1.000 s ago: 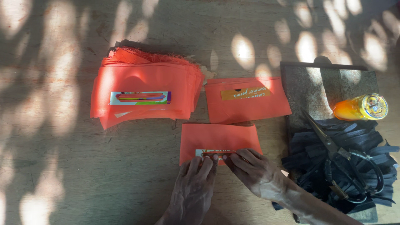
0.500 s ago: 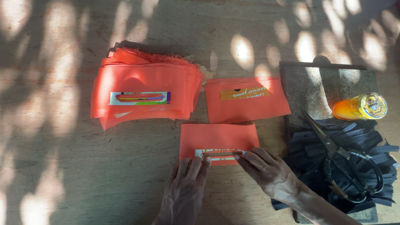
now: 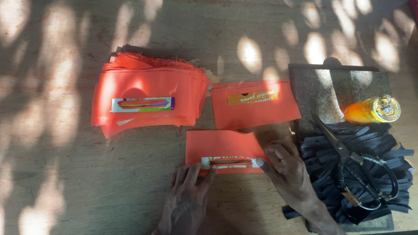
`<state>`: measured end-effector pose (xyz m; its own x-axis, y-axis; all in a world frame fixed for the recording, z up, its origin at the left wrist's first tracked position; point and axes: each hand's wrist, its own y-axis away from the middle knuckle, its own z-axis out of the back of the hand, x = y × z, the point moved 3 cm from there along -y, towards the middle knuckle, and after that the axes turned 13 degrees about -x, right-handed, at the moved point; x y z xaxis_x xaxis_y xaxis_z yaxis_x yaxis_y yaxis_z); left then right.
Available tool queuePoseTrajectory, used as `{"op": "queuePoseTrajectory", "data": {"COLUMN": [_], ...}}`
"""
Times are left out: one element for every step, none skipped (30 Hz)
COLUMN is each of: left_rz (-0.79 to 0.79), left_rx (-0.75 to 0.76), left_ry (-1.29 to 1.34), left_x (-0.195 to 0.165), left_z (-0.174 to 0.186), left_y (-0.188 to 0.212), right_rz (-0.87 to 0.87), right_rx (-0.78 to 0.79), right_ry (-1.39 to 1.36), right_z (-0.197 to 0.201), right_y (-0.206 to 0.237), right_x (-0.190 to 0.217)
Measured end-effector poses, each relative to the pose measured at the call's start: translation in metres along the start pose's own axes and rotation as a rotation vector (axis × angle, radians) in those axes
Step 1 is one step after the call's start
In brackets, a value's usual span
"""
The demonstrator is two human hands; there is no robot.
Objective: The person folds orange fabric pouches and inserts small rectangular packets into them. The person repeatedly picks a pouch, folds it, inserts a packet, and places the finished pouch into a growing stack. Scissors and a bottle are visible on the table but are not used.
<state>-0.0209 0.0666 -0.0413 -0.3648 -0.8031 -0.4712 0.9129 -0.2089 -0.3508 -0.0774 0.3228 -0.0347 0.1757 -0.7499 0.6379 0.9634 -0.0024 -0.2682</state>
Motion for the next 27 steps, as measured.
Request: {"op": "queuePoseTrajectory", "data": {"left_rz": [0.015, 0.031, 0.046, 0.094, 0.145, 0.198, 0.413, 0.627, 0.842, 0.866, 0.881, 0.878, 0.903, 0.932, 0.955, 0.926, 0.902, 0.882, 0.853, 0.826, 0.801, 0.801, 0.8, 0.797, 0.819, 0.843, 0.865], "left_rx": [0.009, 0.022, 0.032, -0.077, -0.186, -0.29, -0.126, 0.044, 0.219, 0.235, 0.247, 0.259, 0.13, 0.003, -0.124, -0.154, -0.184, -0.216, -0.221, -0.226, -0.232, -0.218, -0.204, -0.19, -0.165, -0.141, -0.117], "left_ry": [0.033, 0.067, 0.1, 0.143, 0.187, 0.234, 0.417, 0.595, 0.768, 0.998, 1.229, 1.463, 1.476, 1.487, 1.495, 1.501, 1.505, 1.508, 1.5, 1.492, 1.48, 1.464, 1.448, 1.433, 1.425, 1.417, 1.409], "left_x": [0.001, 0.002, 0.003, 0.004, 0.004, 0.002, 0.003, 0.002, 0.0, -0.007, -0.015, -0.022, -0.022, -0.022, -0.021, -0.02, -0.018, -0.017, -0.016, -0.014, -0.013, -0.013, -0.013, -0.012, -0.011, -0.011, -0.01], "left_z": [0.002, 0.005, 0.007, 0.011, 0.015, 0.018, 0.011, 0.001, -0.007, -0.013, -0.022, -0.03, -0.035, -0.04, -0.041, -0.043, -0.045, -0.044, -0.042, -0.039, -0.036, -0.035, -0.033, -0.033, -0.033, -0.033, -0.033], "left_y": [-0.001, 0.0, 0.0, 0.0, 0.001, 0.004, 0.007, 0.009, 0.014, 0.012, 0.007, -0.001, -0.009, -0.014, -0.018, -0.025, -0.032, -0.035, -0.038, -0.04, -0.042, -0.042, -0.043, -0.043, -0.043, -0.042, -0.041], "right_rz": [-0.176, -0.273, -0.369, -0.459, -0.457, -0.46, -0.463, -0.486, -0.508, -0.531, -0.534, -0.532, -0.533, -0.48, -0.424, -0.362, -0.407, -0.455, -0.502, -0.5, -0.5, -0.498, -0.493, -0.487, -0.483, -0.506, -0.527], "right_rx": [0.069, 0.096, 0.119, 0.14, 0.099, 0.059, 0.017, -0.003, -0.02, -0.031, -0.042, -0.059, -0.079, -0.065, -0.053, -0.044, -0.02, 0.007, 0.032, 0.083, 0.136, 0.188, 0.162, 0.135, 0.11, 0.112, 0.113], "right_ry": [-0.058, -0.147, -0.238, -0.329, -0.453, -0.576, -0.697, -0.802, -0.908, -1.015, -1.062, -1.109, -1.153, -1.138, -1.123, -1.109, -1.166, -1.222, -1.279, -1.274, -1.27, -1.266, -1.21, -1.154, -1.096, -1.088, -1.08], "right_z": [-0.007, -0.009, -0.011, -0.013, -0.012, -0.011, -0.01, -0.011, -0.013, -0.016, -0.021, -0.026, -0.027, -0.027, -0.028, -0.028, -0.026, -0.024, -0.022, -0.02, -0.02, -0.021, -0.021, -0.024, -0.025, -0.027, -0.028], "right_y": [0.001, 0.003, 0.004, 0.003, 0.001, 0.001, 0.001, 0.002, 0.004, 0.006, 0.007, 0.008, 0.009, 0.011, 0.011, 0.008, 0.006, 0.003, -0.001, -0.005, -0.008, -0.01, -0.011, -0.013, -0.014, -0.014, -0.014], "right_x": [-0.005, -0.008, -0.011, -0.013, -0.013, -0.012, -0.009, -0.006, -0.002, 0.003, 0.008, 0.014, 0.018, 0.024, 0.03, 0.034, 0.036, 0.037, 0.038, 0.04, 0.042, 0.045, 0.046, 0.047, 0.047, 0.046, 0.045]}}
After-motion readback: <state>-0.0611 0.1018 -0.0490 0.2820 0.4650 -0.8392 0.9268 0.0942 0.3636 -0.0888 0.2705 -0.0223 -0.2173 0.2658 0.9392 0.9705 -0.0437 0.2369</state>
